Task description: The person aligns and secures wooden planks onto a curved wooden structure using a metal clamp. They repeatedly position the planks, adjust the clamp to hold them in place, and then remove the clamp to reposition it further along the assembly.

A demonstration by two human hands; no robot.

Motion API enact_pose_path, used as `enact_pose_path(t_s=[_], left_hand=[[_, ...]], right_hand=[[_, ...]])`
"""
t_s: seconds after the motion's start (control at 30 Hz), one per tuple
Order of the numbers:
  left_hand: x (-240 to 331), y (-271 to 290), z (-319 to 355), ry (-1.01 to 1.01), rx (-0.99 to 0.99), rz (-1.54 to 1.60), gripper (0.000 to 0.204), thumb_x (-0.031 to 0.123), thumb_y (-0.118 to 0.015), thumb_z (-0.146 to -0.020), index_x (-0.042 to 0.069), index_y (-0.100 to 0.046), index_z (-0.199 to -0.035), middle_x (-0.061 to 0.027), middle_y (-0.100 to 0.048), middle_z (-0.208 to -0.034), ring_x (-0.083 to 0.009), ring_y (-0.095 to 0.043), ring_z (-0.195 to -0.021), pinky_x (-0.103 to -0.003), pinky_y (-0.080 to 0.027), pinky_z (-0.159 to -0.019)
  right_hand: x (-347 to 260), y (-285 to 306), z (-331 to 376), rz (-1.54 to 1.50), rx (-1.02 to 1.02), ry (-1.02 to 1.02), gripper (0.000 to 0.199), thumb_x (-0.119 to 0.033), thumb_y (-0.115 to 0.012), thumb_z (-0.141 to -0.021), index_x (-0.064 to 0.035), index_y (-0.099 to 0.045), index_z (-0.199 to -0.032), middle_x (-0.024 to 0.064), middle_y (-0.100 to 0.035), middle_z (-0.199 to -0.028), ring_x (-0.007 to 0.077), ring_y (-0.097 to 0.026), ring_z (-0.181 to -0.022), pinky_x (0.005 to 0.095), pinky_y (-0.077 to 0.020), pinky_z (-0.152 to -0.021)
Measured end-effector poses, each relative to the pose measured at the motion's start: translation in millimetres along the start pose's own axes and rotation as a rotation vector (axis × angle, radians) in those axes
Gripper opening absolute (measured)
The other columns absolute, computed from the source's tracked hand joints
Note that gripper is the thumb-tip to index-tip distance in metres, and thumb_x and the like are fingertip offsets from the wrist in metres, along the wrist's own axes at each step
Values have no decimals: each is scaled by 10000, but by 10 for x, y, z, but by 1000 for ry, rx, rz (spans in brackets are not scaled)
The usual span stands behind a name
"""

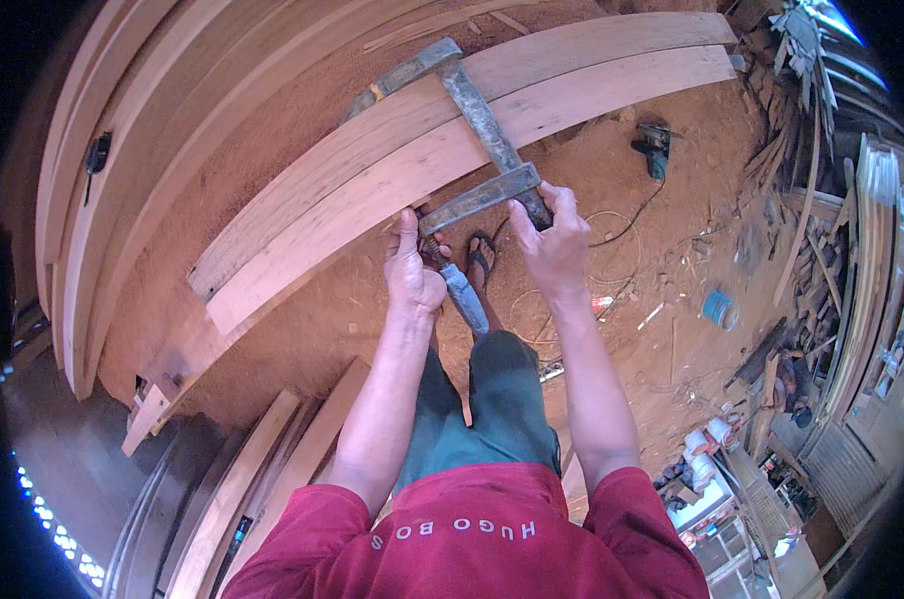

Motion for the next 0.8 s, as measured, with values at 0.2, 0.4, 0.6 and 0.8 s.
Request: enact_pose_path(t_s=[0.2, 0.4, 0.6, 0.8], left_hand=[[-18, 37, -29, 0, -12, 1, 213, 319, -716, -925, 136, -672, -1026, -8, -711, -985, -153, -614, -699, -301, -501, -561], [29, -32, 15, 28, -59, 21, 211, 317, -714, -926, 137, -675, -1028, -9, -703, -933, -159, -620, -721, -308, -509, -575], [-2, 2, -50, 10, -109, 29, 203, 301, -696, -940, 127, -679, -1044, -19, -704, -977, -157, -624, -736, -319, -531, -592], [6, -6, -37, 15, -107, 31, 201, 298, -688, -947, 123, -680, -1046, -24, -706, -972, -152, -623, -723, -318, -527, -582]], right_hand=[[-30, -2, 25, 89, 76, 27, 403, -255, -767, -872, 32, -659, -1133, 197, -715, -943, 320, -727, -839, 393, -564, -712], [-165, -22, -22, 297, 39, 44, 467, -343, -741, -882, 2, -675, -1190, 189, -715, -993, 334, -711, -881, 423, -559, -721], [-137, -17, 5, 261, 161, 166, 466, -350, -736, -885, -24, -677, -1212, 147, -708, -938, 325, -705, -832, 427, -544, -675], [-205, -1, -15, 305, 84, 78, 471, -360, -737, -883, -42, -677, -1225, 132, -704, -910, 313, -703, -795, 417, -537, -646]])
Point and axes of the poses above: each hand's wrist, its own z-axis away from the middle knuckle, its own y-axis out of the back of the hand, x = y × z, the point moved 7 cm from there along -z, towards the middle knuckle
